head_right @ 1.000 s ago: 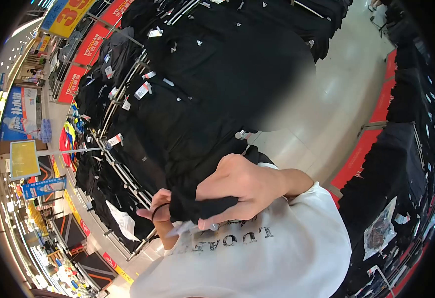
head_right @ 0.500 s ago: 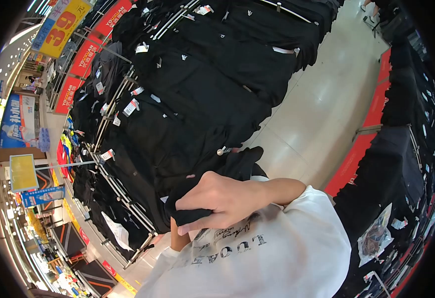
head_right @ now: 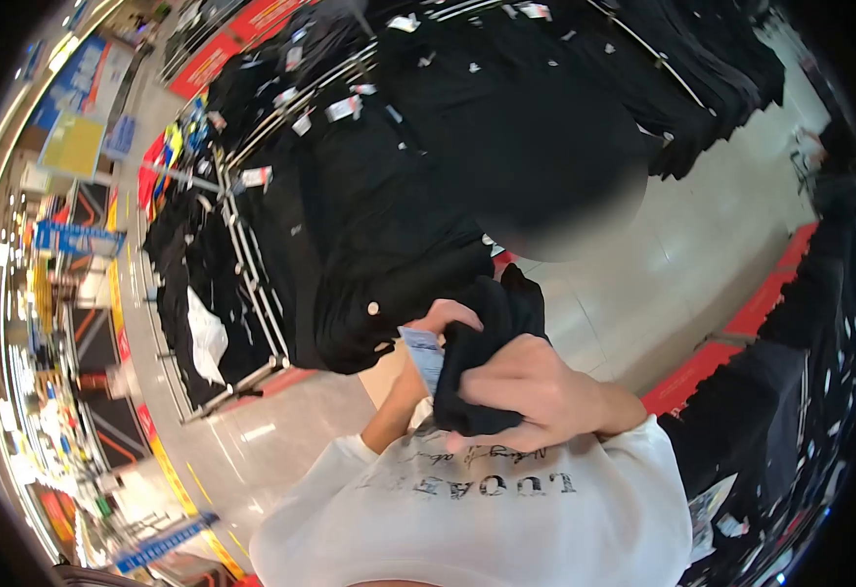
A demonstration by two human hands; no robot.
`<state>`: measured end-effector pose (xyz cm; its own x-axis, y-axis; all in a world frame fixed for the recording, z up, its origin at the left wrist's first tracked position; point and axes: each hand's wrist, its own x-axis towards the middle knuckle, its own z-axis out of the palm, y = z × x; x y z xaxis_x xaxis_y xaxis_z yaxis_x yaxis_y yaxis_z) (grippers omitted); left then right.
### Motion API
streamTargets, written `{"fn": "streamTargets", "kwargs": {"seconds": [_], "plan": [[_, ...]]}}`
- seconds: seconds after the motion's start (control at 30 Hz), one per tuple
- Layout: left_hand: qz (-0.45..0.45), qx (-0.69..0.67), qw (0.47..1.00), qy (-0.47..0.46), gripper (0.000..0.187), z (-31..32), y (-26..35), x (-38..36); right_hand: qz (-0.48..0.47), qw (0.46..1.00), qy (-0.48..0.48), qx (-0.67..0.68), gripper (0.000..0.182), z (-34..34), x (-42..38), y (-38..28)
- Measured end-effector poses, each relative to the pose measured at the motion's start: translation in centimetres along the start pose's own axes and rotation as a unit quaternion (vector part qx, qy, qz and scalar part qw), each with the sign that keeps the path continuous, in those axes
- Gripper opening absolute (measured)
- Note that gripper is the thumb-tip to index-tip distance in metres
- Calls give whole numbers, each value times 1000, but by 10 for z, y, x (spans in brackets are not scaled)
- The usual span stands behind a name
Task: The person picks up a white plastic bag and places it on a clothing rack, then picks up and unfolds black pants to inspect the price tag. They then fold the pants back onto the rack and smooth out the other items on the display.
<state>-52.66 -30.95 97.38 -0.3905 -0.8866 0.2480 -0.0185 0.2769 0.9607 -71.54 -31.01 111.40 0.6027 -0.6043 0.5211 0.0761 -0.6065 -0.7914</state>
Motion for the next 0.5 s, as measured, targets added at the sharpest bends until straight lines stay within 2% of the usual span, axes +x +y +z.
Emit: {"fn": "streamTargets", "kwargs": {"seconds": [0.07, 0.13, 0.17, 0.2, 0.27, 0.3, 0.33, 0.4, 0.43, 0.47, 0.5], "plan": [[31, -38, 999, -23, 35, 1, -11, -18, 10, 1000, -12, -15, 35, 9, -8, -6], [39, -74, 996, -15, 36, -5, -6, -38, 48, 998, 27, -25, 39, 16, -20, -11], [50, -104, 993, -16, 37, -9, 0, -44, 54, 997, 46, -15, 47, 18, -29, -11], [70, -156, 985, 18, 34, -12, 24, -44, 58, 997, 41, -18, 47, 20, -41, -9], [88, -208, 973, 56, 37, -24, 50, -52, 103, 977, 186, 2, 52, 25, -61, -8], [140, -251, 958, 1, 31, -34, 53, -58, 146, 969, 199, 20, 54, 25, -60, -11], [191, -290, 936, -53, 29, -38, 57, -63, 173, 963, 200, 44, 50, 26, -53, -15], [291, -425, 849, -117, 28, -29, 91, -42, 246, 943, 193, 111, 68, 33, -36, -14], [252, -483, 832, -102, 31, -21, 94, -55, 257, 943, 140, 157, 70, 34, -35, -4], [253, -480, 834, -100, 31, -24, 99, -55, 266, 939, 85, 201, 73, 38, -38, 9], [180, -455, 861, -134, 32, -30, 109, -54, 272, 928, 65, 246, 74, 49, -42, 22]]}}
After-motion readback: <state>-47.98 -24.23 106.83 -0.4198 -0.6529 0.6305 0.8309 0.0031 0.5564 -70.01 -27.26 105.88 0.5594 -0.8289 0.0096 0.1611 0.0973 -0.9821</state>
